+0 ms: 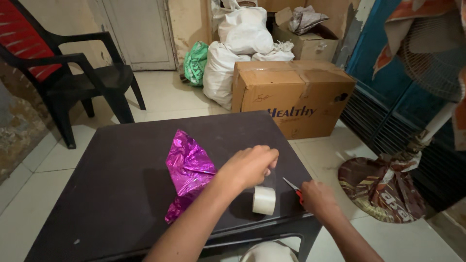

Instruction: The person wraps a small box with purple foil paper on a table. They fold the paper around the box, cut and apply clear tape with scissors to secure the folds, and smooth the edges to complete the wrapping.

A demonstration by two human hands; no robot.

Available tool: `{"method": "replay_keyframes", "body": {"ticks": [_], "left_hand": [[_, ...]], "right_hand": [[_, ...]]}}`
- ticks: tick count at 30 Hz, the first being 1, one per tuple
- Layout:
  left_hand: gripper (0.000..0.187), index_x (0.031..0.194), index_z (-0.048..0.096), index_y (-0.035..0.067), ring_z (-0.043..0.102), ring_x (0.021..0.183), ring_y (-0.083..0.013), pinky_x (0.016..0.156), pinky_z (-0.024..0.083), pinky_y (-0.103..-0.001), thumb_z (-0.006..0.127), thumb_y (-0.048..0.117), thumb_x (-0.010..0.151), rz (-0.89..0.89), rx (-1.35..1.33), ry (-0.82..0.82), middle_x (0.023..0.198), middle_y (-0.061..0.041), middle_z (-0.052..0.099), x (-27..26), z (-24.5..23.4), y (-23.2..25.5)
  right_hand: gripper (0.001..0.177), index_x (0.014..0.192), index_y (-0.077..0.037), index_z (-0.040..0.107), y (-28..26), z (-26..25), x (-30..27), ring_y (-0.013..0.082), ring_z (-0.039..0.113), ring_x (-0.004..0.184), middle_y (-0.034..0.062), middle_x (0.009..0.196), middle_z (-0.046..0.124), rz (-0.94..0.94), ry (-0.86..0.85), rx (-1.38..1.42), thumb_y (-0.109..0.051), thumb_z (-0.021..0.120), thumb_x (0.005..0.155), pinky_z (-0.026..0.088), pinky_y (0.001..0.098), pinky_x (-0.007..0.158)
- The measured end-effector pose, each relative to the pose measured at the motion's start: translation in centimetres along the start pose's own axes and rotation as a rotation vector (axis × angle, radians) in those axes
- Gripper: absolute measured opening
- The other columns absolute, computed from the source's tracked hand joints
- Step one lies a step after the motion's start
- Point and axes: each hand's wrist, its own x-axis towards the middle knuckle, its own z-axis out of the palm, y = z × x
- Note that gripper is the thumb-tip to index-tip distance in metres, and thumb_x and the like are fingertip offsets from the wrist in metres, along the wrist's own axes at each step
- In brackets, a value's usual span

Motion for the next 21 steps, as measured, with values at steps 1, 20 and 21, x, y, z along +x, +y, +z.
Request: {"method": "replay_keyframes", "body": {"ticks": [1,20,21], "left_hand": [[0.017,0.093,0.062,0.009,0.068,0.099,-0.0343,0.079,0.053,-0.047,0.07,0.002,0.08,-0.005,-0.009,-0.01,0.101,-0.01,0.068,-0.3,0.2,0.0],[0.019,0.092,0.063,0.008,0.067,0.096,-0.0343,0.078,0.052,-0.047,0.076,0.006,0.079,0.142,-0.023,0.087,0.097,-0.009,0.067,-3.1,3.0,-0.3],[0.019,0.092,0.063,0.008,0.067,0.096,-0.0342,0.078,0.052,-0.047,0.076,0.006,0.079,0.144,-0.018,0.09,0.097,-0.009,0.067,-3.2,3.0,-0.3]], "right_hand": [[0.015,0.098,-0.01,0.076,-0.1,-0.4,-0.4,0.0326,0.074,0.097,0.0147,0.101,0.074,-0.009,-0.028,-0.04,-0.017,0.068,0.087,0.061,0.0437,0.081],[0.044,0.108,-0.012,0.079,1.1,-13.5,-9.5,0.0128,0.063,0.066,0.0016,0.074,0.075,-0.395,-0.599,0.608,-0.033,0.082,0.07,0.05,0.0295,0.064],[0.045,0.108,-0.011,0.079,0.8,-13.7,-9.0,0.012,0.064,0.068,0.0008,0.075,0.075,-0.432,-0.588,0.618,-0.033,0.083,0.069,0.051,0.0286,0.064]]}}
